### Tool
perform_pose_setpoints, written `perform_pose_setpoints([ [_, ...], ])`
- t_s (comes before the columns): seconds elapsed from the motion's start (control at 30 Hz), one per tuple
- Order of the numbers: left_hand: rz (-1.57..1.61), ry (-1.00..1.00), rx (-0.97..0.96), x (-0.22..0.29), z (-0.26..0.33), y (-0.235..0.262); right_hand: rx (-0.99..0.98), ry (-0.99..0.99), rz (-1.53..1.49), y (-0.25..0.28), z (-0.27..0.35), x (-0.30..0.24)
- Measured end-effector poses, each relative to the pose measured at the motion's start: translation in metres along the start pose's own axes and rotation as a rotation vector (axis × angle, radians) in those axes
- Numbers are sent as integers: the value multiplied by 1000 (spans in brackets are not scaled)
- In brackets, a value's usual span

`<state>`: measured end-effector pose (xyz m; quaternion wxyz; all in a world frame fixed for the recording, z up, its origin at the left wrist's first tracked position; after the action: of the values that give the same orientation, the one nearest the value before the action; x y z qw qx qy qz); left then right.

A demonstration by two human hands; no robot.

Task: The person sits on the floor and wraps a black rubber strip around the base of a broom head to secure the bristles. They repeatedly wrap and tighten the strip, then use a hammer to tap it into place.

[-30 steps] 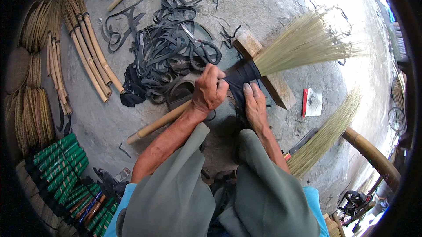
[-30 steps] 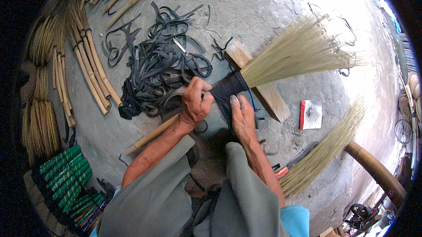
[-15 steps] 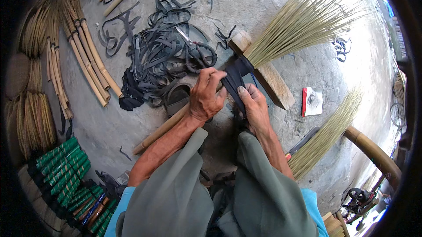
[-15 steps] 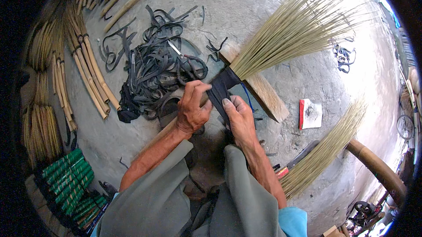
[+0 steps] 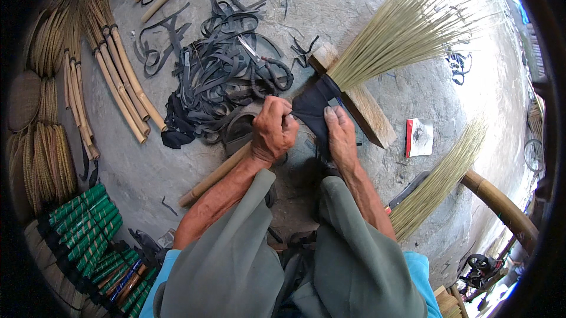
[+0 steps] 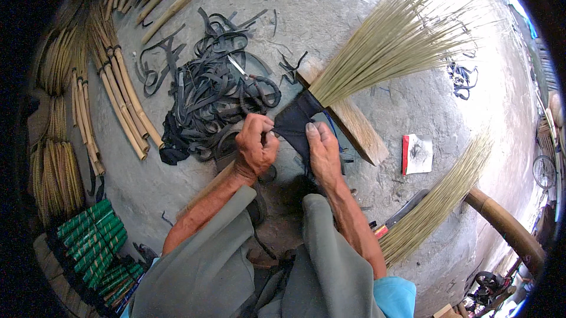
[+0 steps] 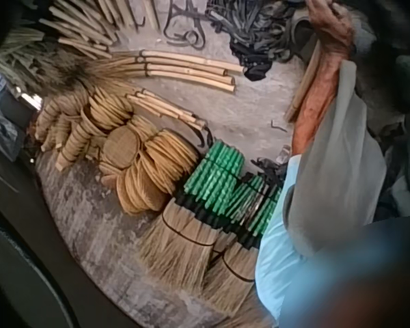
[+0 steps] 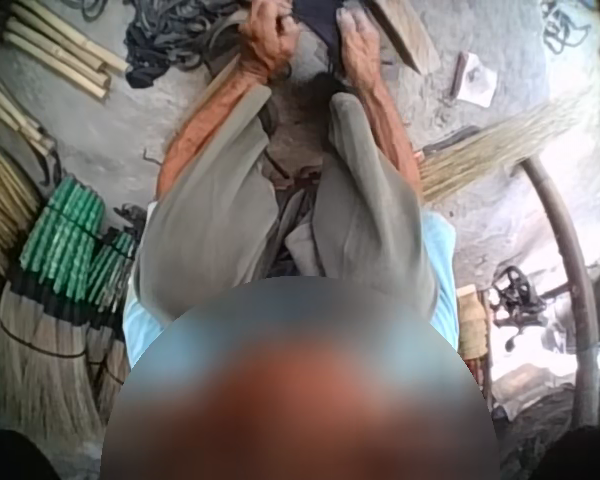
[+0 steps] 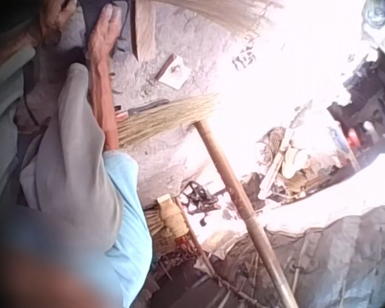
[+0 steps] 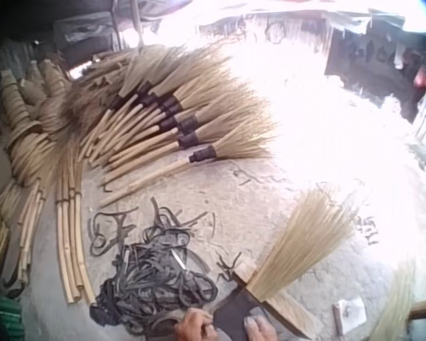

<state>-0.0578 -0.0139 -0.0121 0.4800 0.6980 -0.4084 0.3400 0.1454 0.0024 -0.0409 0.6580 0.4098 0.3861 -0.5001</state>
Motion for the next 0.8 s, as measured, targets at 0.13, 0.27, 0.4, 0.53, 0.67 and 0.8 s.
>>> perform_pose_setpoints([
  [0.13, -15, 236, -77, -15, -22, 13, 0, 50, 52, -23, -18, -4],
  [0.27, -132, 412, -167, -11, -21, 11, -34, 109, 189, -22, -33, -22],
  [0.4, -183, 599, -337, -3, -3, -2, -48, 105, 289, -14, -22, -36],
  [0.53, -215, 643, -389, -1, 0, -7, -60, -80, 144, -6, 3, -44],
  [0.67, -232, 620, -429, 1, 3, -11, -128, -158, -444, 4, 27, -46],
  [0.8, -180, 358, -254, 7, 4, -8, -43, -200, -148, 11, 30, -25],
])
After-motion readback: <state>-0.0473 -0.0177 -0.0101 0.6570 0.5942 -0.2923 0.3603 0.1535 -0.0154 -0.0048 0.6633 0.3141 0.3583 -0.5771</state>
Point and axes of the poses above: each hand's wrist, its own z-axis away from the middle knuckle, its own y-axis out of the back of the hand, x = y × z, the point moved 4 cm from there along -z, towards the middle knuckle, and after that the axes turned 9 degrees about z, right-handed, at the moved point
